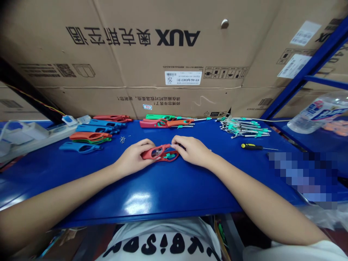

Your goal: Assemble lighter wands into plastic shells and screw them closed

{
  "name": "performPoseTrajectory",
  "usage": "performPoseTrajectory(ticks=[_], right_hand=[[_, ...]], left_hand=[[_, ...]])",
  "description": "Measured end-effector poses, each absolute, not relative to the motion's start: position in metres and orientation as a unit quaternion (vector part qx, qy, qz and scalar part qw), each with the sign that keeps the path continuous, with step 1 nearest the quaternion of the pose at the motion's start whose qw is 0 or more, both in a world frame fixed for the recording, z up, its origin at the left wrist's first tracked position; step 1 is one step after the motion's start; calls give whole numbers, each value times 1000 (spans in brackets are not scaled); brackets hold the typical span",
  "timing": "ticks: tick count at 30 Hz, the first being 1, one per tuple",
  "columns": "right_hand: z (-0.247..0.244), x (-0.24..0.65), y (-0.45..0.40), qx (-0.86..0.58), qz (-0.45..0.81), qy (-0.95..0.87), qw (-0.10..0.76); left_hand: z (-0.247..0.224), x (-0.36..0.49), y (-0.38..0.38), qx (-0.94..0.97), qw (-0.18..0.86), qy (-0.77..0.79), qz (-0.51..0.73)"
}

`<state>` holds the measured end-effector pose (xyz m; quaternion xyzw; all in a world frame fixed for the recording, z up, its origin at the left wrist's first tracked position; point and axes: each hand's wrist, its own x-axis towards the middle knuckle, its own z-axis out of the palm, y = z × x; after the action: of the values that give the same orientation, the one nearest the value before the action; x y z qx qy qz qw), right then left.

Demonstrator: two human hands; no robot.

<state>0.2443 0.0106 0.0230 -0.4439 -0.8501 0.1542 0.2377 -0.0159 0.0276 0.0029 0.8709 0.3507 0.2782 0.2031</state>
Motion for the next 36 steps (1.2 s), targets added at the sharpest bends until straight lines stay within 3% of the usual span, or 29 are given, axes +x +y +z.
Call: performPoseTrajectory(ticks=[8,11,17,21,25,28,32,36], right_hand=[[24,259,23,-463,152,-833,262],[27,271,30,-485,152,-813,285],[32,271,28,-484,201,-784,332],[32,234,2,-465,198,-817,278],[26,209,-15,-475,134,-838,232],[19,210,-12,-455,120,-857,212],[13,221,-1,-446,98,-869,190],[14,226,3,-483,85,-861,135]], left_hand=[[14,-23,44,883,184,347,258],[17,-34,54,854,187,412,257],[30,-27,49,685,419,465,372],[35,-3,18,613,572,420,347],[31,7,0,604,630,374,313],[24,5,2,653,587,355,321],[10,-1,15,779,369,323,390],[-2,-6,24,837,276,339,328]])
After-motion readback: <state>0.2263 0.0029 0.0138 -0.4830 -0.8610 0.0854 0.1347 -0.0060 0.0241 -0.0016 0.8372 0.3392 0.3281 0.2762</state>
